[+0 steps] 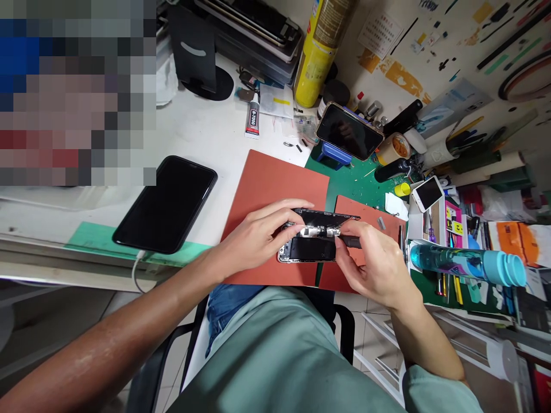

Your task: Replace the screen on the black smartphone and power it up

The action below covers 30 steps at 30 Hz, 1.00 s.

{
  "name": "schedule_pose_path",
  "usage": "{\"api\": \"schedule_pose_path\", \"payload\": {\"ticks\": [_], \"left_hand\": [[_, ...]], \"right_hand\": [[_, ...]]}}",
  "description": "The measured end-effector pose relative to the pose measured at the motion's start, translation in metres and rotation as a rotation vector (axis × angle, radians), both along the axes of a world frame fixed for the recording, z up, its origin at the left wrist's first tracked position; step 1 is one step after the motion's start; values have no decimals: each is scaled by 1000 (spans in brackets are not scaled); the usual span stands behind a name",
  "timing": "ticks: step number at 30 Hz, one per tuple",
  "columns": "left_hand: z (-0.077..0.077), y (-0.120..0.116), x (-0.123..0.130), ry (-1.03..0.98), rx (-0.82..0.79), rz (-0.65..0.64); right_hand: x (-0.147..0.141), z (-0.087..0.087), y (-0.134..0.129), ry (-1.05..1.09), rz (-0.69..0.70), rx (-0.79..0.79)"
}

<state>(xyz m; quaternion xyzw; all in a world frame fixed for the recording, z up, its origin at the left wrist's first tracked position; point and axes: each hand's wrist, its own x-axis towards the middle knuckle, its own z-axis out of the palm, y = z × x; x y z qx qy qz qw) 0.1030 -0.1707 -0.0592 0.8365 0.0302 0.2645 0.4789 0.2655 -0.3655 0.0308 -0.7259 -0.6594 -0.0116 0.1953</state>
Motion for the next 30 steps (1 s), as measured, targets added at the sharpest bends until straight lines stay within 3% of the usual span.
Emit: {"api": "schedule_pose_path", "payload": {"ticks": [3,7,11,16,30], "left_hand": [[0,0,0,6,-18,3],[1,-1,-1,20,-33,22],[2,0,-2,51,-100,42],[4,-1,-2,57,-177,52],[-1,-1,-3,77,-153,35]], "right_hand": [[1,1,0,39,23,-45],[3,-1,1,-73,-49,21],[3,0,4,0,-15,-25],[4,0,4,-13,-79,-21],[3,0,2,13,-92,-20]]}}
